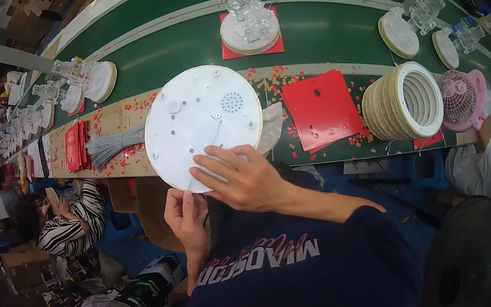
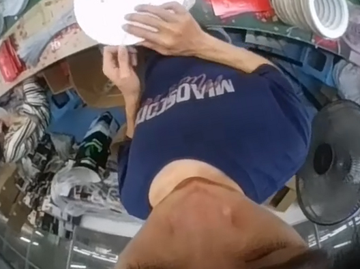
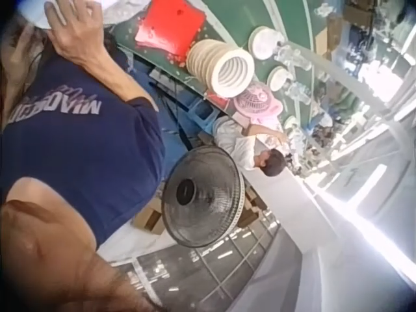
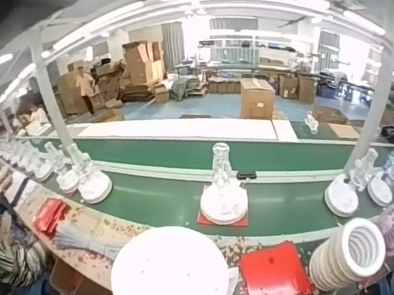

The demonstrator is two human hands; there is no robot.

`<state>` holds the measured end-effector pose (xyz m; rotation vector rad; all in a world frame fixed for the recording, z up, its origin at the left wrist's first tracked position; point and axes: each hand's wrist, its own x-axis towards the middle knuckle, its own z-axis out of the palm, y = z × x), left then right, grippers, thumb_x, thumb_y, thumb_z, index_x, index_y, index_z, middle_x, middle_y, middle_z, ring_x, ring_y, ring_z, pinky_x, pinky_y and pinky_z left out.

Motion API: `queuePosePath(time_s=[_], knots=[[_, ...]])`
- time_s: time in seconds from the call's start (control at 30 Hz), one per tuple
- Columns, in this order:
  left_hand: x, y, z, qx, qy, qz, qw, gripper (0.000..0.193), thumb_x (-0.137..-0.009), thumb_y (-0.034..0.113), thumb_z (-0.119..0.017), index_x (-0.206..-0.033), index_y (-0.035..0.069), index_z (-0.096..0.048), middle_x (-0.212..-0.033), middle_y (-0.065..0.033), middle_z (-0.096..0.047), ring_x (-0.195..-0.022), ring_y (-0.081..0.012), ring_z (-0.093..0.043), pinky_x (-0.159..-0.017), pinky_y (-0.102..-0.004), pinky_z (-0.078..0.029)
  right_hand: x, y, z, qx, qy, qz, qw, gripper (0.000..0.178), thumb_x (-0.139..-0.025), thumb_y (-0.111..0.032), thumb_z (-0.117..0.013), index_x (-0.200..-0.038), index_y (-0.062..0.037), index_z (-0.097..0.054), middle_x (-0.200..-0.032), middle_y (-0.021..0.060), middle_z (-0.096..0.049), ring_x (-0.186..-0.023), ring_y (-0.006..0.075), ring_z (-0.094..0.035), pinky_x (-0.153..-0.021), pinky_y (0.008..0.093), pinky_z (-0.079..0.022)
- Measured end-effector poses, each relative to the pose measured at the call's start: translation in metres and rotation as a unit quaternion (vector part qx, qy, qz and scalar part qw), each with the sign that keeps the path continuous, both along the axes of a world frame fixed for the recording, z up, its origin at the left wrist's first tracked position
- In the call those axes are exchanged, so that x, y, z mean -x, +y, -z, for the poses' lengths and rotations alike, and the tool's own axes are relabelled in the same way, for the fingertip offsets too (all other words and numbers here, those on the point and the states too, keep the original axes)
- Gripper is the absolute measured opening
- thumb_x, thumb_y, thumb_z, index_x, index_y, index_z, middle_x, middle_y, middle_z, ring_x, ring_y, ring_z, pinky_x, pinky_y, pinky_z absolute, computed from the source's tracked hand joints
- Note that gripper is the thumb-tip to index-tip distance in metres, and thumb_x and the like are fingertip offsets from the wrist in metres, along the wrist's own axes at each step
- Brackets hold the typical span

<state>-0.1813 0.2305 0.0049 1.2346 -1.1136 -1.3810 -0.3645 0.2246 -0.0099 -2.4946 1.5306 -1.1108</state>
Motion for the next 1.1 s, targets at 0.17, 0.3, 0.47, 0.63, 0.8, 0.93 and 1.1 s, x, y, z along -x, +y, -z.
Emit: queuePosePath(time_s=[0.17, 0.3, 0.47, 0.63, 0.8, 0.93, 1.1], knots=[[0.003, -0.004, 0.018, 0.012, 0.019, -0.109, 0.994, 0.027, -0.103, 0.010, -0.058, -0.077, 0.007, -0.052, -0.067, 0.0021, -0.051, -0.059, -0.0042, -0.040, -0.056, -0.0217, -0.029, -0.019, 0.006, -0.002, 0.021, -0.072, 0.024, 0.997, 0.045, -0.084, -0.031, -0.074, -0.124, -0.0105, -0.070, -0.128, 0.0034, -0.068, -0.114, 0.0217, -0.065, -0.085, 0.0360, -0.045], [0.002, -0.016, 0.013, 0.018, 0.035, -0.111, 0.993, 0.028, -0.103, 0.009, -0.059, -0.076, 0.006, -0.051, -0.066, 0.0015, -0.050, -0.061, -0.0044, -0.041, -0.057, -0.0220, -0.029, 0.039, 0.022, 0.049, 0.154, -0.195, 0.260, 0.933, 0.057, -0.086, -0.041, -0.073, -0.127, -0.0042, -0.062, -0.134, 0.0182, -0.061, -0.120, 0.0372, -0.057, -0.099, 0.0554, -0.040], [0.005, -0.023, 0.012, 0.033, 0.022, -0.100, 0.994, 0.030, -0.104, 0.010, -0.056, -0.075, 0.006, -0.050, -0.068, 0.0006, -0.049, -0.064, -0.0054, -0.040, -0.059, -0.0227, -0.030, 0.104, 0.032, 0.212, -0.312, -0.022, 0.498, 0.809, 0.118, -0.071, -0.064, -0.080, -0.161, -0.0093, -0.027, -0.168, 0.0220, -0.020, -0.155, 0.0432, -0.017, -0.111, 0.0733, -0.024], [0.000, -0.020, 0.011, 0.028, -0.014, -0.092, 0.995, 0.030, -0.104, 0.011, -0.055, -0.075, 0.006, -0.049, -0.068, 0.0007, -0.048, -0.065, -0.0057, -0.040, -0.061, -0.0234, -0.029, 0.112, 0.055, 0.264, -0.398, 0.001, 0.487, 0.778, 0.121, -0.073, -0.074, -0.072, -0.164, -0.0137, -0.019, -0.168, 0.0254, -0.013, -0.155, 0.0450, -0.014, -0.113, 0.0736, -0.020], [0.005, -0.021, 0.012, 0.038, -0.014, -0.096, 0.995, 0.031, -0.104, 0.011, -0.054, -0.075, 0.006, -0.049, -0.068, 0.0011, -0.046, -0.065, -0.0056, -0.039, -0.061, -0.0237, -0.028, 0.124, 0.050, 0.255, -0.361, 0.057, 0.473, 0.802, 0.113, -0.076, -0.068, -0.074, -0.164, -0.0176, -0.023, -0.162, 0.0312, -0.027, -0.150, 0.0490, -0.027, -0.113, 0.0679, -0.030], [0.005, -0.024, 0.014, 0.044, 0.003, -0.097, 0.994, 0.031, -0.104, 0.011, -0.055, -0.074, 0.006, -0.049, -0.068, 0.0011, -0.046, -0.064, -0.0056, -0.039, -0.060, -0.0235, -0.028, 0.154, 0.052, 0.227, -0.425, 0.033, 0.375, 0.823, 0.108, -0.078, -0.064, -0.074, -0.163, -0.0192, -0.025, -0.156, 0.0328, -0.037, -0.141, 0.0520, -0.041, -0.107, 0.0568, -0.045], [0.004, -0.023, 0.019, 0.061, 0.013, -0.097, 0.993, 0.031, -0.104, 0.011, -0.056, -0.074, 0.006, -0.049, -0.067, 0.0013, -0.045, -0.063, -0.0057, -0.038, -0.059, -0.0232, -0.028, 0.168, 0.068, 0.231, -0.429, -0.101, 0.355, 0.824, 0.084, -0.080, -0.050, -0.076, -0.151, -0.0131, -0.049, -0.154, 0.0154, -0.049, -0.142, 0.0352, -0.047, -0.107, 0.0538, -0.046]])
